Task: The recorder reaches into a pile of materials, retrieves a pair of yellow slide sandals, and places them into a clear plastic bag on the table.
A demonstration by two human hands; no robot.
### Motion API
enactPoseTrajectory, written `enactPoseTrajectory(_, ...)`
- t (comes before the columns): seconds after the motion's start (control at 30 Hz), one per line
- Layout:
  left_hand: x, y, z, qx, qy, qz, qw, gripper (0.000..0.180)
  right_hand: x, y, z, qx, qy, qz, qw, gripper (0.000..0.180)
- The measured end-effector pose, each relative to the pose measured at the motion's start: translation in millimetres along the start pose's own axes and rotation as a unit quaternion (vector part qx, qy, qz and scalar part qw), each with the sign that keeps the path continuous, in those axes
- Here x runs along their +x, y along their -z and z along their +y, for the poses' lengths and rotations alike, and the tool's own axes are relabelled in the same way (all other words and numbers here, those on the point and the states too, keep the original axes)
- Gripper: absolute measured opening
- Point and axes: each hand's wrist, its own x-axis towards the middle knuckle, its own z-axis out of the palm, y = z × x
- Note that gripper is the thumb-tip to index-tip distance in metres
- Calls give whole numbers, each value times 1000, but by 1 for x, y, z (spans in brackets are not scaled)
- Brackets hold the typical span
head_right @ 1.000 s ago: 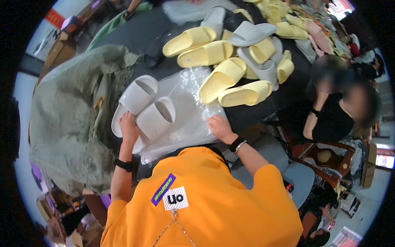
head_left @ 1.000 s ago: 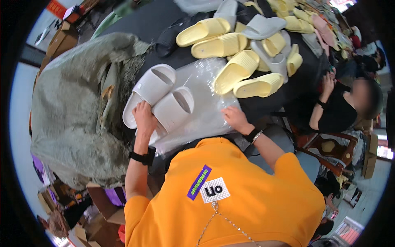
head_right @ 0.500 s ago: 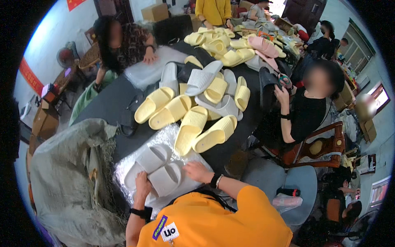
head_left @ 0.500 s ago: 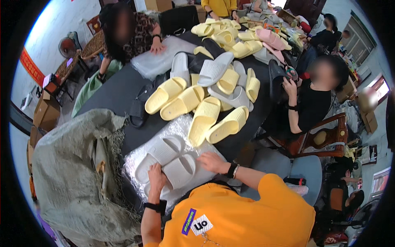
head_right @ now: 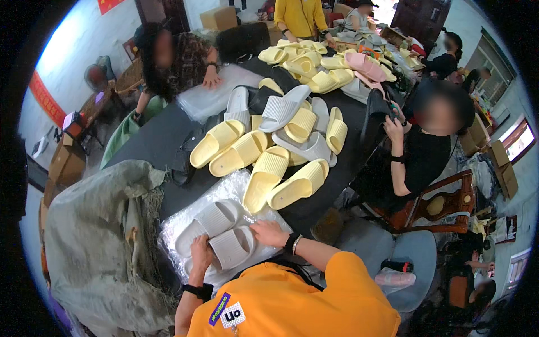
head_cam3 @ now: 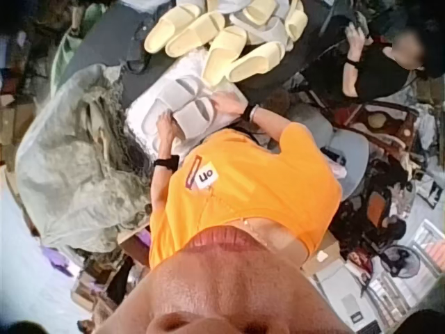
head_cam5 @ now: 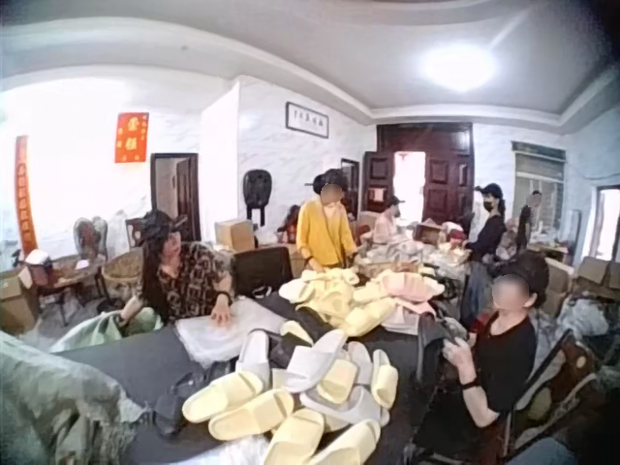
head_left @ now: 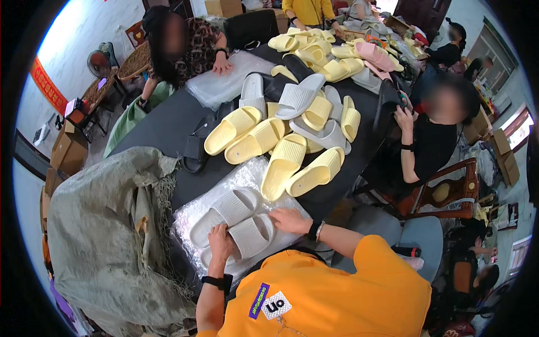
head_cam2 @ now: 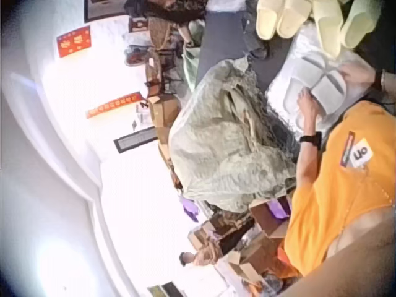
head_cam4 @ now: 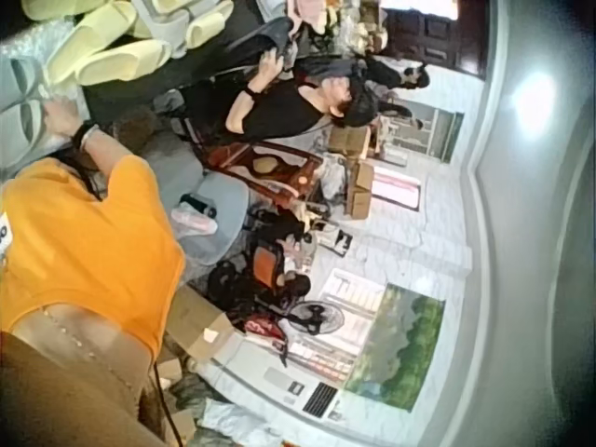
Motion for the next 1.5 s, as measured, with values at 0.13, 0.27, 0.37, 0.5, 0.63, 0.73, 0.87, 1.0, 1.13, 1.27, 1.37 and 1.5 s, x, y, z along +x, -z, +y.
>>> enactPoseTrajectory(0.13,-2,-7,-2,20,-5,12,1000,21,-3,19,1,133,-92,78,984,25)
enactPoseTrajectory(0.27,-5,-19,-3,17,-42,76,996,27,-8,29,37,223,-181,316,904,24)
enactPoseTrajectory(0.37,-10,-23,-5,21,-35,83,996,31,-13,30,66,270,-244,350,863,52)
enactPoseTrajectory(0.5,-13,-25,-8,31,-37,86,995,34,3,52,86,265,-194,414,849,77)
enactPoseTrajectory(0.63,-10,-25,-5,30,-50,91,994,35,29,73,96,304,-263,446,800,69)
enactPoseTrajectory(0.73,-8,-27,-3,26,-46,93,994,35,36,78,100,259,-301,460,794,58)
enactPoseTrajectory(0.87,-7,-30,-1,18,-52,116,992,34,34,76,83,118,-320,449,826,47)
enactPoseTrajectory(1.0,-11,-29,-3,12,-43,122,992,33,38,62,78,-7,-252,358,899,54)
enactPoseTrajectory(1.13,-14,-26,-2,12,-41,125,991,32,48,63,63,-28,-275,315,908,69)
enactPoseTrajectory(1.27,-13,-29,-1,16,-46,126,991,33,60,65,67,-34,-310,333,890,66)
enactPoseTrajectory(1.37,-13,-29,0,11,-42,123,991,34,63,69,74,-3,-336,338,879,64)
enactPoseTrajectory(1.5,-15,-30,-3,11,-45,132,990,35,58,78,61,112,-332,364,863,56)
